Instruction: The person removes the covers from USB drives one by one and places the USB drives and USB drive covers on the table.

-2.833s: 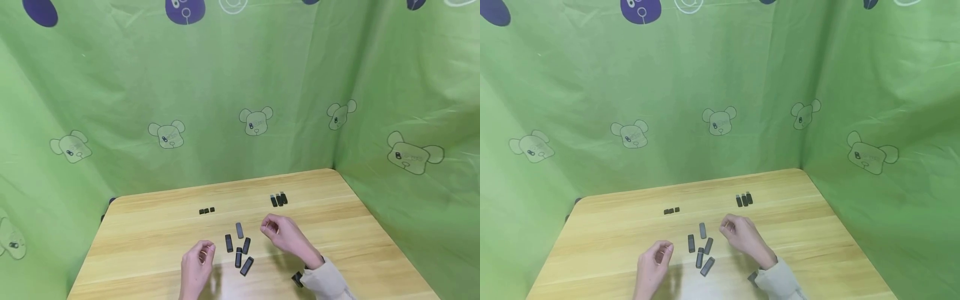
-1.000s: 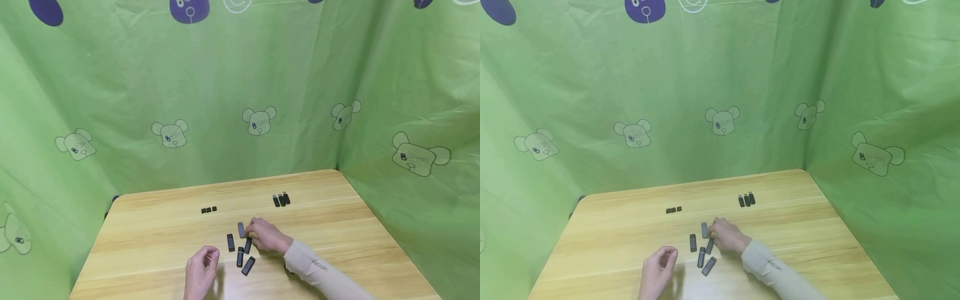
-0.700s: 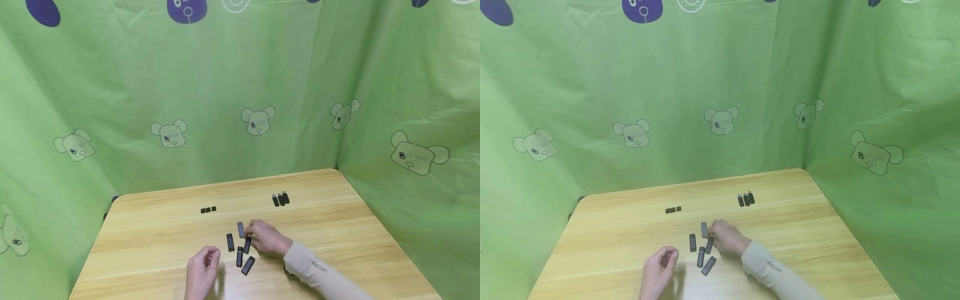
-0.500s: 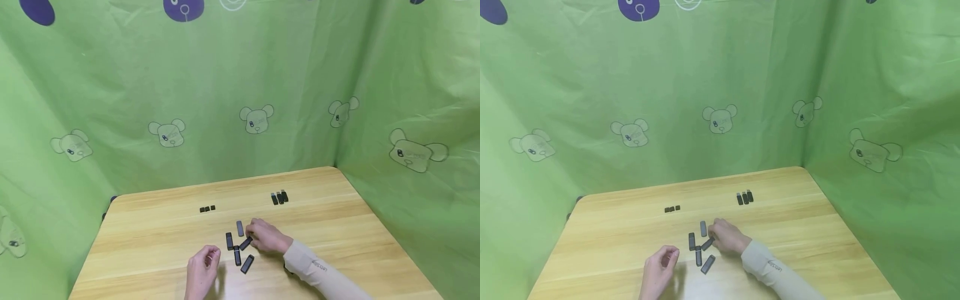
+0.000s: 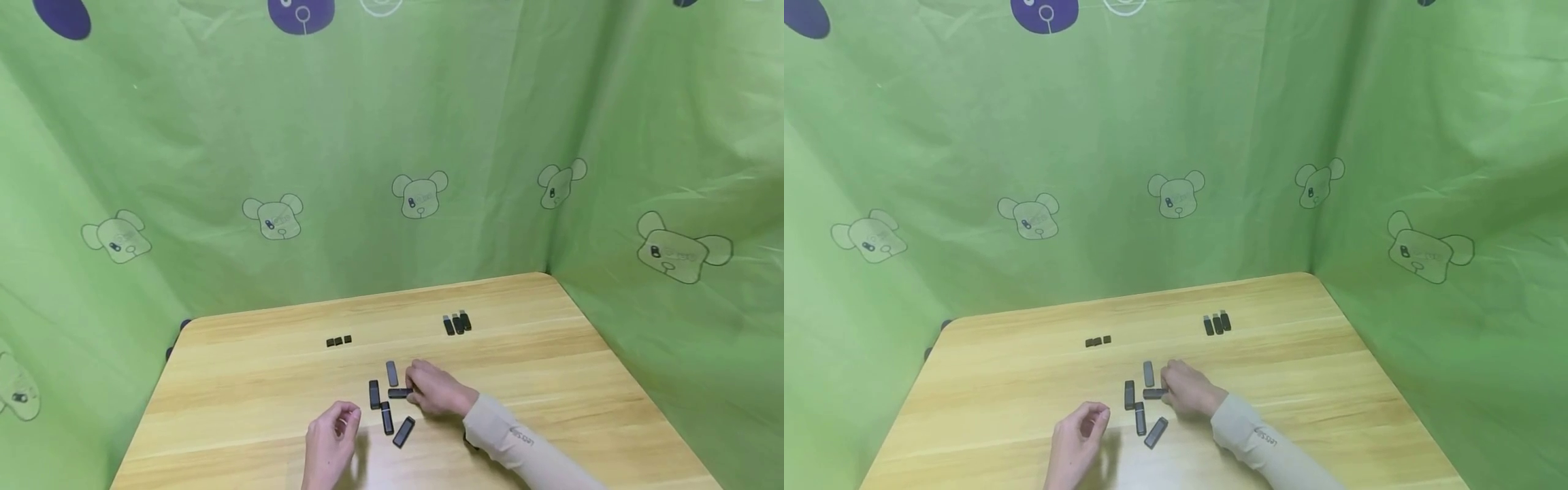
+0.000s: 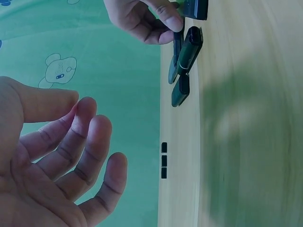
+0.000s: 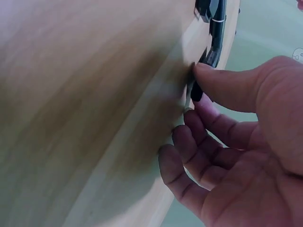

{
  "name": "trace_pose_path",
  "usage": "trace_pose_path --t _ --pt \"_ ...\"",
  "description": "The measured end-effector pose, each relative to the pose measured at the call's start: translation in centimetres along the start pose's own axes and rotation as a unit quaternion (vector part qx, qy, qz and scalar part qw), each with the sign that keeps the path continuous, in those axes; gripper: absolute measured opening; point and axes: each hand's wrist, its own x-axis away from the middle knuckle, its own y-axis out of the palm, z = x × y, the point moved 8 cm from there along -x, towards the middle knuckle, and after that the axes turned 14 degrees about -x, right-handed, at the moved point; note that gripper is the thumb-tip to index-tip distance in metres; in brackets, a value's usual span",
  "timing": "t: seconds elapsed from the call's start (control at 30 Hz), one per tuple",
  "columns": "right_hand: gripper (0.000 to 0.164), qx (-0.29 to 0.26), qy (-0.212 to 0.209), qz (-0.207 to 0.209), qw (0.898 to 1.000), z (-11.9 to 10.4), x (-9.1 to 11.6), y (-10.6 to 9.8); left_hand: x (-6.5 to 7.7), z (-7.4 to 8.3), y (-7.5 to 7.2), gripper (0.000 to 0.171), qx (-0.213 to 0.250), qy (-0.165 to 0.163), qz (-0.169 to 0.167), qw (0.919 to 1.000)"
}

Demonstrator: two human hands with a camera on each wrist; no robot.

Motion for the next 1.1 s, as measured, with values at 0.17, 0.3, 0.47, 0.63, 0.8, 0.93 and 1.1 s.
trace_pose_path --t 0.17,0.3,0.47,0.63,0.8,0.93,1.1 --pt "0.012 -0.025 -0.004 0.024 0.999 0.2 -0.1 -0.5 -0.2 0.1 -0.2 0.005 0.002 0.006 0.004 1.0" --pt "0.009 -0.038 -0.015 0.053 0.998 -0.3 -0.3 -1.2 -0.3 0.3 -0.5 0.004 0.003 0.01 0.012 0.9999" --pt "0.011 -0.042 -0.03 0.088 0.995 -2.0 0.1 -2.5 -0.3 0.8 -0.6 0.005 0.004 0.021 0.016 0.9996" --pt "0.013 -0.052 -0.053 0.148 0.986 -4.5 0.8 -4.6 -0.8 1.6 -0.9 0.009 0.002 0.044 0.034 0.9985" --pt "0.017 -0.063 -0.085 0.204 0.973 -6.9 1.8 -6.7 -1.3 2.6 -1.6 0.012 0.007 0.067 0.069 0.9953" --pt "0.019 -0.063 -0.114 0.226 0.965 -8.3 2.3 -7.6 -1.8 3.7 -2.3 0.013 0.013 0.089 0.097 0.9912" --pt "0.019 -0.063 -0.142 0.239 0.959 -9.4 2.7 -8.0 -2.3 5.2 -3.0 0.015 0.021 0.119 0.125 0.9847"
